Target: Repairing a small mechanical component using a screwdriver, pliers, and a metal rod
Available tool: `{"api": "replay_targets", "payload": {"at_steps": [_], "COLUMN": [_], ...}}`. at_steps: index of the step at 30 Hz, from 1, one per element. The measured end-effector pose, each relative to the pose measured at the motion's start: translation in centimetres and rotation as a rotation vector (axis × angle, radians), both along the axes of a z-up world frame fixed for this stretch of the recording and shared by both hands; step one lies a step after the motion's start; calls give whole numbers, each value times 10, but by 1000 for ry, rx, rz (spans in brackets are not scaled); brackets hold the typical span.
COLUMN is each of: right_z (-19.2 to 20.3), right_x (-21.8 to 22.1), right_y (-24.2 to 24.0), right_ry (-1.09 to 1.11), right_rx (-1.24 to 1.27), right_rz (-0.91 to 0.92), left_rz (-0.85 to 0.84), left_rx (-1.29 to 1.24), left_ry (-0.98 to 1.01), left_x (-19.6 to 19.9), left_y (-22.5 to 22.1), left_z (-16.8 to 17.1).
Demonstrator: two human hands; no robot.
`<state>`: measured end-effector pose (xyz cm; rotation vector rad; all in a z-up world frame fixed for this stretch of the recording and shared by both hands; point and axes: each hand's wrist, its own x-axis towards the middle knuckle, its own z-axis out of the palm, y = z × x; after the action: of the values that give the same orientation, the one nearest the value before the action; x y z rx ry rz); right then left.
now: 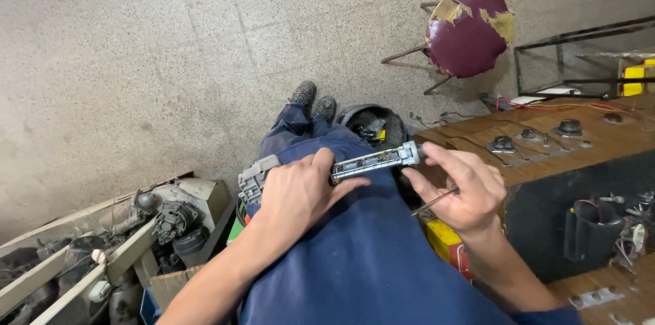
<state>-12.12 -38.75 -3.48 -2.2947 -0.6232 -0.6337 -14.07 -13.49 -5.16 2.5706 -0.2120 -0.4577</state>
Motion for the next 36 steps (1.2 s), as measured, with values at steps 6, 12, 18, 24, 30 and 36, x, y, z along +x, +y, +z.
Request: {"api": "replay_targets", "payload": {"at_steps": [6, 12, 18, 24, 30, 36], "right_z": [6, -8, -8, 2, -6, -12], "right_x": [-5, -9, -3, -7, 4, 3], "right_y": [-7, -18, -17, -15, -15, -17], "right_ry": [273, 444, 396, 550, 335, 338], "right_rx": [130, 411, 515, 703, 622, 648], "right_rz": [-52, -75, -78, 11, -3, 2], "left_rz": [-116, -68, 13, 89, 213, 195], "left_rx": [106, -123, -547, -754, -881, -879], "left_ry": [-519, -518, -172, 230, 321, 310], "left_x": [2, 7, 12, 21, 9, 11], "left_y": [3, -4, -1, 8, 5, 7], "left_z": [-8, 10, 38, 64, 36, 38]}}
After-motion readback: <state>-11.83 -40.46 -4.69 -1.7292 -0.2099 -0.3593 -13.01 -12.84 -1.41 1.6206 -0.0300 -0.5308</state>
